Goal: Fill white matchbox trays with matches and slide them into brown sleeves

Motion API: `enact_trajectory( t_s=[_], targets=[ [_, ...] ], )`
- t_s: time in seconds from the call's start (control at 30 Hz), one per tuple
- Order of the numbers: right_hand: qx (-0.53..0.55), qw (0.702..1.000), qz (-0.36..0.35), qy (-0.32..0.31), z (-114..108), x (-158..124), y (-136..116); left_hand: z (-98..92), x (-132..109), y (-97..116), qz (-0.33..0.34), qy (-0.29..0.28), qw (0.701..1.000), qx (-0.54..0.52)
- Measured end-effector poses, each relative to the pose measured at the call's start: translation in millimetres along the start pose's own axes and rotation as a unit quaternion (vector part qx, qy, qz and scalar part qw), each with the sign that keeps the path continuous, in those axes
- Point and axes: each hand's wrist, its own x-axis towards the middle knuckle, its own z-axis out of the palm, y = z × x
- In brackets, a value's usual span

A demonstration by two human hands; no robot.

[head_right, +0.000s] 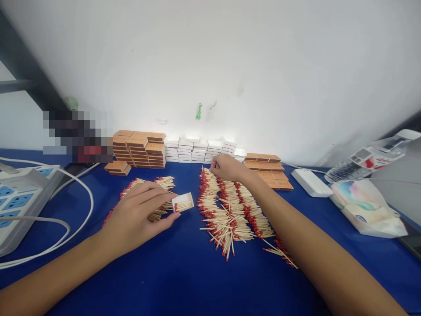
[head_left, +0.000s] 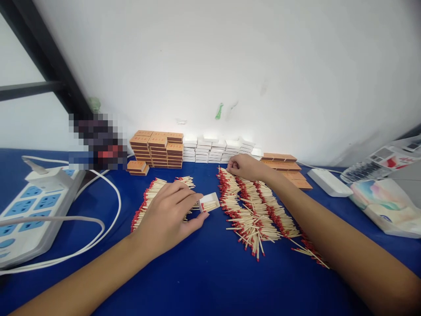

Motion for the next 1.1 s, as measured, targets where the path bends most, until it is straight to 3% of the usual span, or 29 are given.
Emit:
enact_trajectory(
  t_s=[0.63, 0.87, 0.97, 1.1],
  targets=[
    [-0.068, 0.997, -0.02, 0.019, -6.2, -5.7, -0.8, 2.1, 0.1, -2.6, -0.002, 0.002, 1.0, -0.001],
    [-0.053, 0.996, -0.05, 0.049, -27.3, -46.9, -49.3, 3.5, 0.4, -8.3, -0.025, 0.019, 0.999, 0.017],
    [-0.034, 0.99, -0.131, 0.041, -21.7, -69.9, -77.1, 3.7, 1.9, -7.7, -0.031, 0.024, 0.999, 0.022],
    [-0.121, 0.969, -0.208, 0.059, -5.9, -87.0, -100.7, 2.1, 3.4, -3.1, -0.028, 0.024, 0.999, 0.022]
  ],
)
